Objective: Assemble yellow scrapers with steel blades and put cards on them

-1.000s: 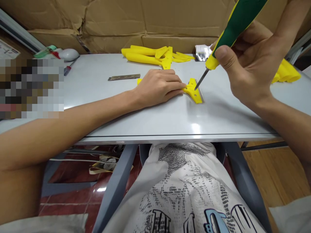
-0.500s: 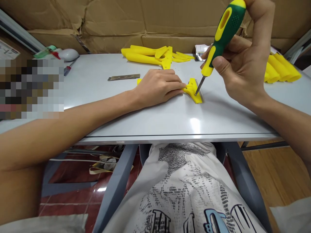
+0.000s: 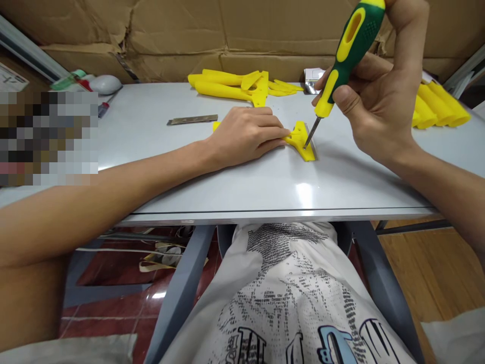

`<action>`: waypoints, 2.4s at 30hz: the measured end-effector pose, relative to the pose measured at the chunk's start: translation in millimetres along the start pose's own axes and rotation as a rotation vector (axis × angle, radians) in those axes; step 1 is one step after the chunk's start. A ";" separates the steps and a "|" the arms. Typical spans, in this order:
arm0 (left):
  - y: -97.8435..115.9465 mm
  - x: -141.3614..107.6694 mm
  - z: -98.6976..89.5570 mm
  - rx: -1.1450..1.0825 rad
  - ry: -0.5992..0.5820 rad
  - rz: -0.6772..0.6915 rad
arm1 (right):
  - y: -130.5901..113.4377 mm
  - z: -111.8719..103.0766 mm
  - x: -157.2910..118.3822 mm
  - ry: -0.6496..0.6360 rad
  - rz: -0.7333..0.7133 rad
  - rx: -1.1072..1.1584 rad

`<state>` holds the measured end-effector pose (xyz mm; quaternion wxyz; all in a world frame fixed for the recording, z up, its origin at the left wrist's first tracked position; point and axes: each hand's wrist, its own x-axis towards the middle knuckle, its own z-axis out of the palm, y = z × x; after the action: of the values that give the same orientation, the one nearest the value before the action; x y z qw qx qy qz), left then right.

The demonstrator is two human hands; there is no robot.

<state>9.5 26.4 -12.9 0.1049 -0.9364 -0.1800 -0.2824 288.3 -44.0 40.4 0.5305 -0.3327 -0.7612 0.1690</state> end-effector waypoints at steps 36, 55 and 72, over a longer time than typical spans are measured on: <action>3.7 2.8 -7.3 0.104 -0.080 0.023 | 17.8 7.5 2.3 0.154 -0.093 0.017; 1.4 1.0 -5.4 0.062 -0.063 0.019 | -12.6 4.0 -3.8 0.057 0.059 0.099; 5.7 1.8 -4.9 0.058 -0.060 -0.023 | 15.2 -1.8 5.1 -0.029 -0.056 0.079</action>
<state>10.7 20.3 -8.4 0.1232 -0.9388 -0.2021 -0.2503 293.8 -29.7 35.3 0.5367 -0.2878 -0.7704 0.1888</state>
